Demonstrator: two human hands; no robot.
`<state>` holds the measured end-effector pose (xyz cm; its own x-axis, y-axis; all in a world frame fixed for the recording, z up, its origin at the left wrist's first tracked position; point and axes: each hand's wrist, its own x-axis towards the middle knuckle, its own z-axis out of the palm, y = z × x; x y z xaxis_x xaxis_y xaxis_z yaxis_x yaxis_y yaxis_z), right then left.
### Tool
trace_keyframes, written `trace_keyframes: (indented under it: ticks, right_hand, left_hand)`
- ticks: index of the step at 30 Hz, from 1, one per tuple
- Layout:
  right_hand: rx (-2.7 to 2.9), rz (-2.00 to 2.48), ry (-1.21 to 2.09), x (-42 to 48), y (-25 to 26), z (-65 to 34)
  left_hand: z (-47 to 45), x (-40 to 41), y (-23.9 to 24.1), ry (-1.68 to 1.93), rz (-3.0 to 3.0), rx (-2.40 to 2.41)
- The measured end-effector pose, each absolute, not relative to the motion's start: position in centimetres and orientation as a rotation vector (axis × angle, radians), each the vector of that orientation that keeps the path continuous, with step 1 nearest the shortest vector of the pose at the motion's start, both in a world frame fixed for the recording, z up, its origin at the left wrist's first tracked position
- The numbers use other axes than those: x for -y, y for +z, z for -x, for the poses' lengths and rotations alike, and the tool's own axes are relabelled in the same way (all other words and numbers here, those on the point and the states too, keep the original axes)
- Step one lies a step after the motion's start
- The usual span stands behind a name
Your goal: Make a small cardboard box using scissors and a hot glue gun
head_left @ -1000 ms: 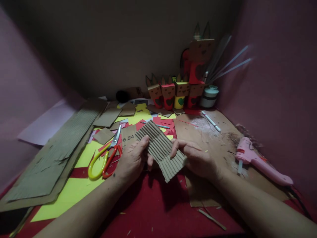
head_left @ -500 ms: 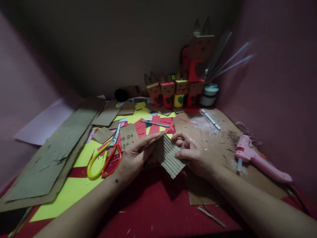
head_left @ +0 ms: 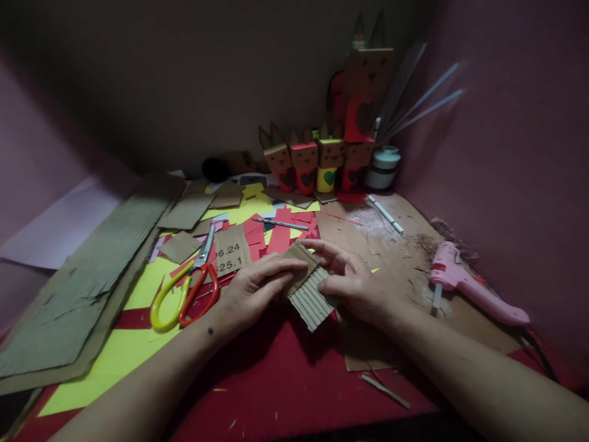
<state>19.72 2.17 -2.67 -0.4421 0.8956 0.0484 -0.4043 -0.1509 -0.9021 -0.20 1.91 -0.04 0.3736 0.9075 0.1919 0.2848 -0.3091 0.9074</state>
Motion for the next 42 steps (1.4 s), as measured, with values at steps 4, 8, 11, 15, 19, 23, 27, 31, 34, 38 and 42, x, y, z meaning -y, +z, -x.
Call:
trace_keyframes:
  ticks: [4,8,11,15,19,23,27,31,34,38,42]
  right_hand:
    - [1.146,0.639,1.745,-2.3,-2.7,-19.6]
    - [1.137,0.635,1.731,-2.2,-2.7,-19.6]
    - [1.125,0.661,1.731,-2.2,-2.5,-19.6]
    - [1.067,0.714,1.755,-2.3,-2.5,-19.8]
    - [1.034,0.775,1.719,-2.6,-2.8,-19.8]
    - [1.071,0.785,1.69,-2.7,-2.8,-19.8]
    - [1.116,0.817,1.655,-2.7,-2.6,-19.8]
    - [1.11,0.88,1.654,-2.6,-2.5,-19.9]
    - [1.081,0.92,1.642,-2.5,-2.3,-19.8]
    - [1.051,0.91,1.625,-2.5,-2.2,-19.8]
    - [1.046,0.942,1.584,-2.6,-2.3,-19.8]
  left_hand:
    - [0.2,-1.9,-0.5,0.9,-1.579,-1.015]
    - [0.4,-2.1,-1.0,0.848,-1.505,-0.927]
    - [0.4,-2.4,-1.3,0.823,-1.499,-0.868]
    - [0.5,-2.4,-1.5,0.803,-1.489,-0.854]
    - [0.4,-2.1,-1.4,0.774,-1.519,-0.848]
    - [0.3,-1.9,-0.8,0.717,-1.56,-0.822]
    - [0.3,-1.8,-0.5,0.692,-1.569,-0.835]
    - [0.1,-1.5,-0.6,0.688,-1.547,-0.847]
    - [0.1,-1.4,-0.6,0.696,-1.553,-0.868]
    - [0.1,-1.3,-0.5,0.681,-1.545,-0.919]
    - [0.0,-1.4,-0.5,0.712,-1.52,-0.926]
